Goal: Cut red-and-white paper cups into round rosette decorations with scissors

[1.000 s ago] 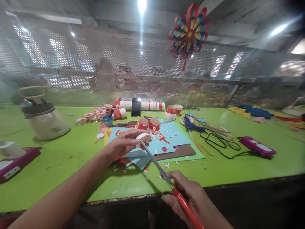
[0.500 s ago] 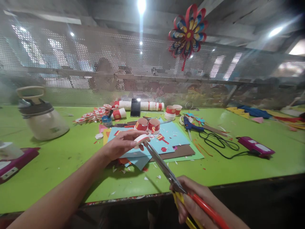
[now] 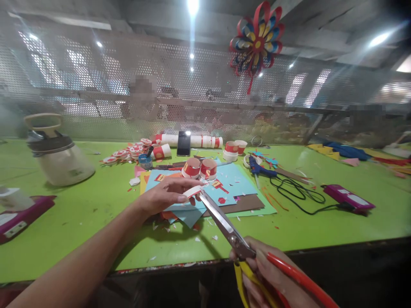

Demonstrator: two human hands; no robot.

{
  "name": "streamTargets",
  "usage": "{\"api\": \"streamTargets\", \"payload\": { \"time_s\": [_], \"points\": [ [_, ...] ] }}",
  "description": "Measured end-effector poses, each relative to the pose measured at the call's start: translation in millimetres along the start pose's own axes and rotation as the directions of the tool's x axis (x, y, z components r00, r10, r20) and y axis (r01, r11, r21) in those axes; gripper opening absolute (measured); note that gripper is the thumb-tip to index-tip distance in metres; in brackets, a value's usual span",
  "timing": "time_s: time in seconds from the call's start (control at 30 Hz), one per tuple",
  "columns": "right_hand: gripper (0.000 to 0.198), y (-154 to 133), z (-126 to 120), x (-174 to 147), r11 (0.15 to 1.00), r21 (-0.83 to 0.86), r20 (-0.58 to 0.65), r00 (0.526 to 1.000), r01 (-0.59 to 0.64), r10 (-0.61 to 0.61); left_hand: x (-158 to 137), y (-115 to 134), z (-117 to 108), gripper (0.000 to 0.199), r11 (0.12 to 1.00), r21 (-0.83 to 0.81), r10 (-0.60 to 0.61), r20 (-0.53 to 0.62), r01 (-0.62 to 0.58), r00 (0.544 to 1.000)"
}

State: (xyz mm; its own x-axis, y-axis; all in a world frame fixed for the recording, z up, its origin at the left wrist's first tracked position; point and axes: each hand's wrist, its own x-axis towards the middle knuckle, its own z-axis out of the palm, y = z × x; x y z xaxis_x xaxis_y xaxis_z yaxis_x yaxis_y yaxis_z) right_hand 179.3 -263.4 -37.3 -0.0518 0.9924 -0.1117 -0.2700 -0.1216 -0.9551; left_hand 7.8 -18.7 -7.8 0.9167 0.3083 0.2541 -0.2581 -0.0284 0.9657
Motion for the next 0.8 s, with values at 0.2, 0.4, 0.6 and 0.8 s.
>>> {"api": "streamTargets", "payload": {
  "time_s": [0.2, 0.4, 0.6, 0.8],
  "points": [
    [0.046, -1.4, 1.2, -5.5, 0.999, -0.036, -0.064, 0.998, -0.031, 0.029, -0.2, -1.3, 0.3, 0.044, 1.000, 0.025, 0.002, -0.016, -0.002, 1.000],
    [0.047, -3.9, -0.3, -7.6, 0.993, -0.103, -0.070, 0.996, -0.058, 0.051, -0.1, -2.0, 0.3, 0.047, 1.000, 0.027, -0.005, -0.029, 0.006, 1.000],
    [0.047, -6.8, 5.4, -5.8, 0.995, -0.095, -0.084, 0.996, -0.040, 0.032, -0.5, -2.9, -1.3, 0.048, 0.998, 0.043, -0.051, -0.020, 0.051, 0.999],
    [0.049, -3.5, 4.3, -6.0, 0.996, -0.018, -0.126, 0.989, -0.086, 0.083, 0.7, -2.2, 0.4, 0.047, 0.999, -0.020, -0.047, -0.016, 0.046, 0.999]
  ]
}}
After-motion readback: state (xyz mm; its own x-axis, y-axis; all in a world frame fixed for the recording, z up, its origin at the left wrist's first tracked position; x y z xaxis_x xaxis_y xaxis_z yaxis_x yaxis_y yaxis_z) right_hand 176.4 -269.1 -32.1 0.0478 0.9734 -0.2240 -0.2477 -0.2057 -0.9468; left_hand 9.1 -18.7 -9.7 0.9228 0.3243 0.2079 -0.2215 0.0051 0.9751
